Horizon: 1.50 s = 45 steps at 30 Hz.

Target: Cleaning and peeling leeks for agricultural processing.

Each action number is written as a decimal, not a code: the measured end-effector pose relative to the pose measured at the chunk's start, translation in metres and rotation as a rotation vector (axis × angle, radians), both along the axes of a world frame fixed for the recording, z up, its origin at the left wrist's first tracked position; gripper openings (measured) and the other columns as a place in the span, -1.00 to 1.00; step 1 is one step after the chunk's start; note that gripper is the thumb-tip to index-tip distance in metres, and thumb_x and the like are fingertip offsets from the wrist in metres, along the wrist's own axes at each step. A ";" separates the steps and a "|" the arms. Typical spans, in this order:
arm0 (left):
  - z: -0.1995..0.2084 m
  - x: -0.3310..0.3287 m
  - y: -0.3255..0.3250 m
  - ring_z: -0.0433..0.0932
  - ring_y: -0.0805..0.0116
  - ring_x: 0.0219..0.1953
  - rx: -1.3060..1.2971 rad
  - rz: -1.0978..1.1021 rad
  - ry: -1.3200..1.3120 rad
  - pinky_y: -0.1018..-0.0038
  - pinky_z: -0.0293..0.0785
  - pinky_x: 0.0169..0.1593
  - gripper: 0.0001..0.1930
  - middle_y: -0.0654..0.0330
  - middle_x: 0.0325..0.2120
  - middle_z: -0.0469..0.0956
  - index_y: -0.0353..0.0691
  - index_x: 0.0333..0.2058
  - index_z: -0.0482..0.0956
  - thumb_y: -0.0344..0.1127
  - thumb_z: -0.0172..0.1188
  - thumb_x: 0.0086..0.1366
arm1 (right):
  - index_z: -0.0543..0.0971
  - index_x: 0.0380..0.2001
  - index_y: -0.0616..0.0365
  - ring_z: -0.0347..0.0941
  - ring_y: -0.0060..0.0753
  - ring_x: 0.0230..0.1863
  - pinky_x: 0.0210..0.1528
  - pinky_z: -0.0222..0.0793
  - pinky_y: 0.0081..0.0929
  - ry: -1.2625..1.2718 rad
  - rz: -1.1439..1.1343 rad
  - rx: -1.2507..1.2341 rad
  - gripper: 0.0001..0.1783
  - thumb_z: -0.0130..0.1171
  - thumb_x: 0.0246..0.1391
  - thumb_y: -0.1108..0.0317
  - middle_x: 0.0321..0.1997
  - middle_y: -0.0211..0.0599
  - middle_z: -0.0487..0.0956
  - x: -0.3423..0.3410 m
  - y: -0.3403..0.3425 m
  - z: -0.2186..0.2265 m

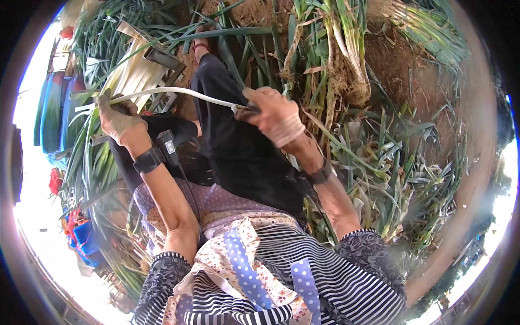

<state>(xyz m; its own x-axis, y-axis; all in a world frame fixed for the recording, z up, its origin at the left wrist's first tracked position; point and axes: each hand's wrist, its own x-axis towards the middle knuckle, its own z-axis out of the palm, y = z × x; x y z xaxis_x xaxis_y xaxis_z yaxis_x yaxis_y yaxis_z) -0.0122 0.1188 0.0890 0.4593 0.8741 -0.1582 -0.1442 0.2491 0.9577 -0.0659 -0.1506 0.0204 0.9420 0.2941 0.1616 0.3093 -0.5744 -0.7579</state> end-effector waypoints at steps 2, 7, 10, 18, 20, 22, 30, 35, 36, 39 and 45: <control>0.004 -0.001 -0.003 0.27 0.50 -0.73 0.006 -0.006 0.036 0.67 0.17 -0.70 -0.72 0.24 -0.63 0.40 -0.27 -0.36 0.53 -0.13 0.08 0.20 | 0.50 -0.15 0.10 0.44 -0.13 -0.21 -0.25 0.38 -0.32 0.020 0.017 -0.033 -0.53 0.27 -0.15 0.13 -0.28 -0.20 0.50 0.010 0.011 -0.007; 0.003 0.000 0.000 0.29 0.48 -0.70 -0.084 -0.037 -0.078 0.65 0.18 -0.67 -0.74 0.26 -0.63 0.41 -0.23 -0.34 0.51 -0.13 0.09 0.19 | 0.51 -0.19 0.10 0.41 -0.09 -0.19 -0.20 0.35 -0.28 0.042 0.073 -0.047 -0.58 0.25 -0.13 0.14 -0.29 -0.18 0.49 0.017 0.021 -0.019; 0.002 0.000 -0.002 0.29 0.47 -0.70 -0.173 -0.125 -0.148 0.63 0.16 -0.67 -0.74 0.27 -0.62 0.41 -0.21 -0.33 0.50 -0.12 0.10 0.19 | 0.52 -0.25 0.10 0.42 -0.11 -0.22 -0.21 0.35 -0.30 0.025 0.060 -0.024 -0.65 0.24 -0.12 0.17 -0.32 -0.20 0.49 0.013 0.029 -0.016; 0.010 -0.007 -0.006 0.38 0.48 -0.54 -0.266 -0.252 -0.289 0.63 0.33 -0.53 -0.72 0.24 -0.55 0.43 -0.30 -0.25 0.50 -0.19 0.10 0.20 | 0.51 -0.32 0.11 0.48 -0.23 -0.41 -0.36 0.37 -0.41 0.102 -0.103 0.152 -0.75 0.25 -0.12 0.30 -0.42 -0.24 0.54 0.008 0.023 -0.028; 0.010 -0.009 -0.004 0.39 0.47 -0.54 -0.224 -0.286 -0.280 0.63 0.32 -0.53 -0.70 0.24 -0.55 0.44 -0.30 -0.24 0.50 -0.16 0.08 0.22 | 0.49 -0.36 0.14 0.45 -0.30 -0.59 -0.48 0.37 -0.49 0.185 -0.168 0.200 -0.81 0.22 -0.05 0.33 -0.53 -0.27 0.55 0.003 0.020 -0.021; 0.018 -0.008 -0.019 0.36 0.49 -0.56 -0.204 -0.226 -0.241 0.64 0.27 -0.55 -0.71 0.27 -0.55 0.43 -0.26 -0.25 0.51 -0.14 0.08 0.22 | 0.49 -0.34 0.15 0.43 -0.42 -0.60 -0.51 0.35 -0.53 0.286 -0.245 0.394 -0.81 0.21 -0.04 0.35 -0.54 -0.32 0.55 0.002 0.015 -0.020; -0.008 -0.010 0.015 0.22 0.48 -0.78 -0.273 -0.136 -0.133 0.62 0.09 -0.74 -0.70 0.34 -0.73 0.28 -0.08 -0.19 0.44 -0.03 -0.04 0.25 | 0.44 -0.32 0.16 0.15 -0.67 -0.69 -0.74 0.12 -0.65 0.331 0.253 2.091 -0.83 0.05 0.05 0.32 -0.65 -0.54 0.26 -0.002 -0.040 0.027; 0.007 -0.014 0.021 0.29 0.51 -0.68 -0.393 -0.176 -0.398 0.69 0.25 -0.66 -0.75 0.27 -0.54 0.32 -0.14 -0.18 0.41 -0.16 0.04 0.23 | 0.48 -0.25 0.09 0.35 -0.62 -0.57 -0.62 0.28 -0.65 0.300 -0.287 1.371 -0.83 0.06 0.05 0.35 -0.55 -0.43 0.43 -0.013 -0.112 -0.001; 0.014 -0.012 0.013 0.29 0.53 -0.69 -0.413 -0.193 -0.394 0.70 0.23 -0.70 -0.82 0.31 -0.55 0.32 -0.14 -0.26 0.41 -0.22 0.06 0.22 | 0.51 -0.27 0.05 0.44 -0.54 -0.51 -0.52 0.40 -0.52 0.093 -0.376 0.553 -0.83 0.09 0.04 0.32 -0.42 -0.31 0.53 -0.016 -0.121 -0.015; 0.037 -0.014 -0.001 0.30 0.55 -0.69 -0.494 -0.272 -0.439 0.71 0.20 -0.73 -0.89 0.34 -0.61 0.32 -0.13 -0.37 0.39 -0.26 0.07 0.22 | 0.43 -0.13 0.06 0.49 -0.10 -0.20 -0.20 0.42 -0.22 0.524 -0.424 -0.912 -0.70 -0.03 0.01 0.37 -0.18 -0.08 0.51 -0.037 -0.129 -0.082; 0.056 -0.030 -0.026 0.43 0.43 -0.60 -0.496 -0.622 -0.726 0.58 0.32 -0.68 -0.71 0.24 -0.58 0.50 -0.20 -0.15 0.47 -0.14 0.04 0.27 | 0.42 -0.01 -0.10 0.37 0.00 -0.04 -0.10 0.33 -0.15 0.611 -0.726 -0.563 -0.52 0.14 -0.10 0.24 -0.04 -0.17 0.46 -0.100 -0.120 -0.096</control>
<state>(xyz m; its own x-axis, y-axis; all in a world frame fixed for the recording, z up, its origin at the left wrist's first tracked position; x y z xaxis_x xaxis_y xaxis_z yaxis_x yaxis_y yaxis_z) -0.0418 0.0925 0.1451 0.9279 0.3682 0.0587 -0.3517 0.8119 0.4661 -0.1655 -0.2701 -0.0761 0.7962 -0.4761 -0.3733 -0.5788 -0.7791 -0.2407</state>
